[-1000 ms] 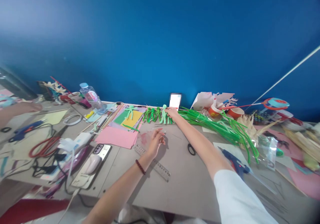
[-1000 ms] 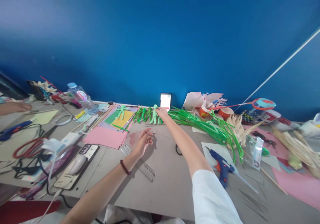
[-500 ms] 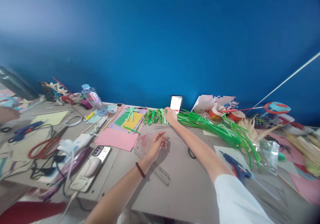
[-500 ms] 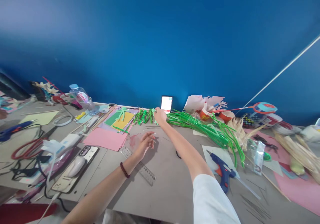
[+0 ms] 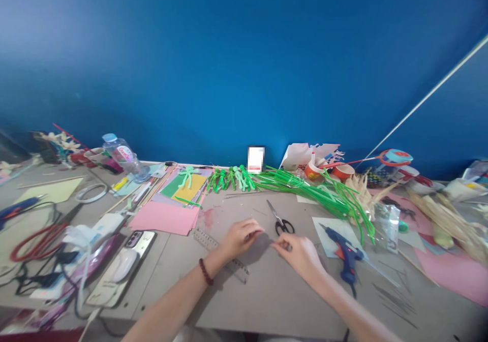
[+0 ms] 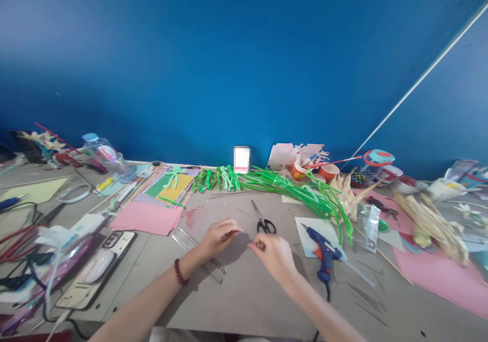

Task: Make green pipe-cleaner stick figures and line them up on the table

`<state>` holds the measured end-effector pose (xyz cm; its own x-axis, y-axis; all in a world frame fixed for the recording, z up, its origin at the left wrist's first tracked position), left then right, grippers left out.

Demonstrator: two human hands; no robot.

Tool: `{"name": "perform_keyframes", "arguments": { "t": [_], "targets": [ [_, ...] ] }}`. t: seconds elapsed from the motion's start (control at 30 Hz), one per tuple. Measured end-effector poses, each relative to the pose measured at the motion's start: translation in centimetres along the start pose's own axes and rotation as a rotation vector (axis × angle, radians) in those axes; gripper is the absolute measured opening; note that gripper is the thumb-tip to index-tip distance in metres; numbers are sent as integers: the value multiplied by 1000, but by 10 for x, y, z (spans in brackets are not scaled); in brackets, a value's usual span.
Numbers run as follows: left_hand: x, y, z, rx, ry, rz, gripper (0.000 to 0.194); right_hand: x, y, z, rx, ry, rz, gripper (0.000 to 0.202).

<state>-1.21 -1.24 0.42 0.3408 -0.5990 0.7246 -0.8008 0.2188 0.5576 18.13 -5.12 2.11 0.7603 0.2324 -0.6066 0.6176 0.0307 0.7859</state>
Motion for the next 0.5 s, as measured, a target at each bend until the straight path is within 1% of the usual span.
{"name": "perform_keyframes", "arguments": {
  "t": [0.03,0.07,0.1,0.17,0.23,0.3,0.33,0.37,0.47,0.5],
  "targets": [
    [7,-1,1,-60,-37,-73,23,9,3,18,81,-25,43,36],
    [14,-3,2,-126,-53,-158,22,17,7,36,184,-39,80,45],
    [21,-5,3,-193,-49,-247,20,24,11,53,287,-45,82,50],
    [35,-8,7,-321,0,-420,16,37,19,83,450,-55,27,45],
    [48,-10,14,-404,68,-573,17,48,26,106,610,-87,24,40],
    [58,-9,26,-461,95,-675,20,57,33,122,747,-107,62,40],
    [60,-8,34,-442,111,-729,22,61,36,127,798,-123,95,41],
    [60,-7,43,-398,138,-795,26,65,38,131,840,-140,127,41],
    [52,-2,78,-167,216,-970,40,79,42,136,921,-193,161,39],
    [49,-1,92,-105,205,-1000,46,84,42,136,944,-210,148,38]
  ]
}}
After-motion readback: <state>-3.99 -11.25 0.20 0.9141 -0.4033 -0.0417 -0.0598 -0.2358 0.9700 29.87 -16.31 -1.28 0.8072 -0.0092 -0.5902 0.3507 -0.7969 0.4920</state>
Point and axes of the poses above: each hand's wrist, its own z-axis away from the middle knuckle, its own y-axis out of the back of the hand, x = y × z, the point moved 2 cm from there along -z, towards the middle knuckle, and after that the axes turned 4 degrees about -z, right-handed, at the moved point
